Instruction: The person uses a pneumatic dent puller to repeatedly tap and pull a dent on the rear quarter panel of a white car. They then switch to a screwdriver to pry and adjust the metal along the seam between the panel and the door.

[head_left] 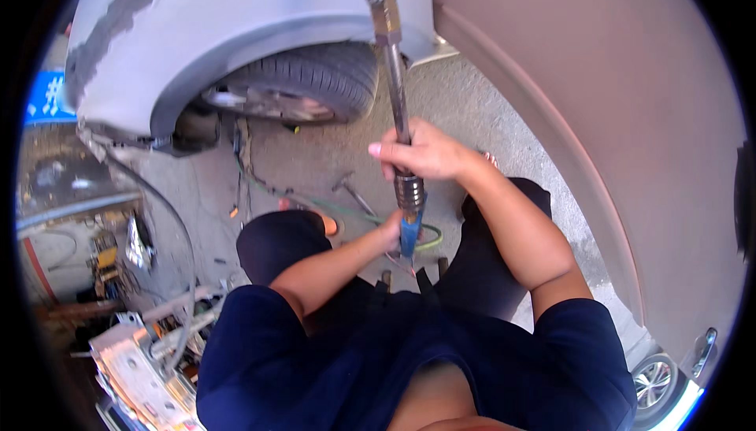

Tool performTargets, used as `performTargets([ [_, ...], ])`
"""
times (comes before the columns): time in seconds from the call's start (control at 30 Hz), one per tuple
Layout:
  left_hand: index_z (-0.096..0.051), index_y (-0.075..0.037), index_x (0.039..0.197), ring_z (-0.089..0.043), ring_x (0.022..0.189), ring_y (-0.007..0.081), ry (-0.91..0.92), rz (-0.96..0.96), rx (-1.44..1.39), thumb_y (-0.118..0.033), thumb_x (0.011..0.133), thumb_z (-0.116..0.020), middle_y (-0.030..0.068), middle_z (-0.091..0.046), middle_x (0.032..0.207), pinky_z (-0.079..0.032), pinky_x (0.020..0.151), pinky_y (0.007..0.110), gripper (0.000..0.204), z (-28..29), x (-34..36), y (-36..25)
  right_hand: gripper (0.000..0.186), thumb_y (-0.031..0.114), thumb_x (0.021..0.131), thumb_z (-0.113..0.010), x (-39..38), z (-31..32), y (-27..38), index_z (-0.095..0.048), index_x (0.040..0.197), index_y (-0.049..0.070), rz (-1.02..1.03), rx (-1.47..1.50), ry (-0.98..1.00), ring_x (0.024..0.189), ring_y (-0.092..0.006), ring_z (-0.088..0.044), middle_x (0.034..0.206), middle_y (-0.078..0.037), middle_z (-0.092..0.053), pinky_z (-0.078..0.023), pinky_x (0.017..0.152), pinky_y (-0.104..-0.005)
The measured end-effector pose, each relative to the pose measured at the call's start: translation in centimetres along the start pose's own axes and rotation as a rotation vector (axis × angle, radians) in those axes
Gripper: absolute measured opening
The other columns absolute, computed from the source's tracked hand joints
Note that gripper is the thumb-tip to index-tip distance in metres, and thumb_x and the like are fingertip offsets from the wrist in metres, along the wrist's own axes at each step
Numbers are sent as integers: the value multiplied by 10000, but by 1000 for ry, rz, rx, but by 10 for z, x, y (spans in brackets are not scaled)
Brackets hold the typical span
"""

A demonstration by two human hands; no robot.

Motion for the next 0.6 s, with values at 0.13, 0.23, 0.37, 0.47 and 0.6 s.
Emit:
performTargets([
  [0.13, -576, -82, 1027, -646, 695, 296, -4, -60, 11, -480, 863, -580, 151, -631, 830, -551, 685, 442, 431, 9, -24, 3, 493, 465, 942, -575, 6, -14, -9, -681, 677, 63, 10, -80, -25, 600, -87, -524, 625, 0, -621, -424, 580, -273],
  [0.23, -582, -74, 1053, -653, 729, 303, -47, -87, 64, -549, 904, -483, 155, -636, 855, -553, 728, 447, 507, 19, -30, 20, 476, 463, 934, -593, 6, -26, -18, -662, 694, 58, -20, -86, -57, 622, -91, -530, 663, -21, -647, -427, 596, -272],
  [0.37, -574, -62, 1036, -653, 723, 280, 23, -64, 109, -588, 946, -343, 150, -638, 842, -556, 722, 439, 582, 41, -21, 36, 474, 487, 918, -593, 0, -48, -23, -691, 772, 47, 30, -140, -28, 646, -117, -540, 681, -16, -616, -439, 624, -281],
  [0.47, -553, -73, 986, -644, 658, 252, 81, -100, 182, -576, 957, -318, 134, -621, 796, -561, 632, 421, 555, 42, -23, 40, 458, 489, 929, -584, -11, -55, -33, -686, 832, 53, -111, -215, -51, 665, -123, -521, 731, -11, -596, -428, 627, -291],
  [0.6, -548, -57, 980, -641, 621, 253, 167, -99, 213, -547, 952, -333, 144, -618, 783, -560, 619, 415, 536, 53, -8, 45, 420, 414, 947, -595, -14, -65, -53, -673, 832, 18, -107, -241, -69, 671, -112, -511, 756, -12, -611, -423, 633, -275],
])
Point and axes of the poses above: each hand's wrist, its own x-axis towards the middle knuckle, its own z-axis out of the back of the hand, y = z × x, the point moved 2 cm from there along x, towards the middle knuckle
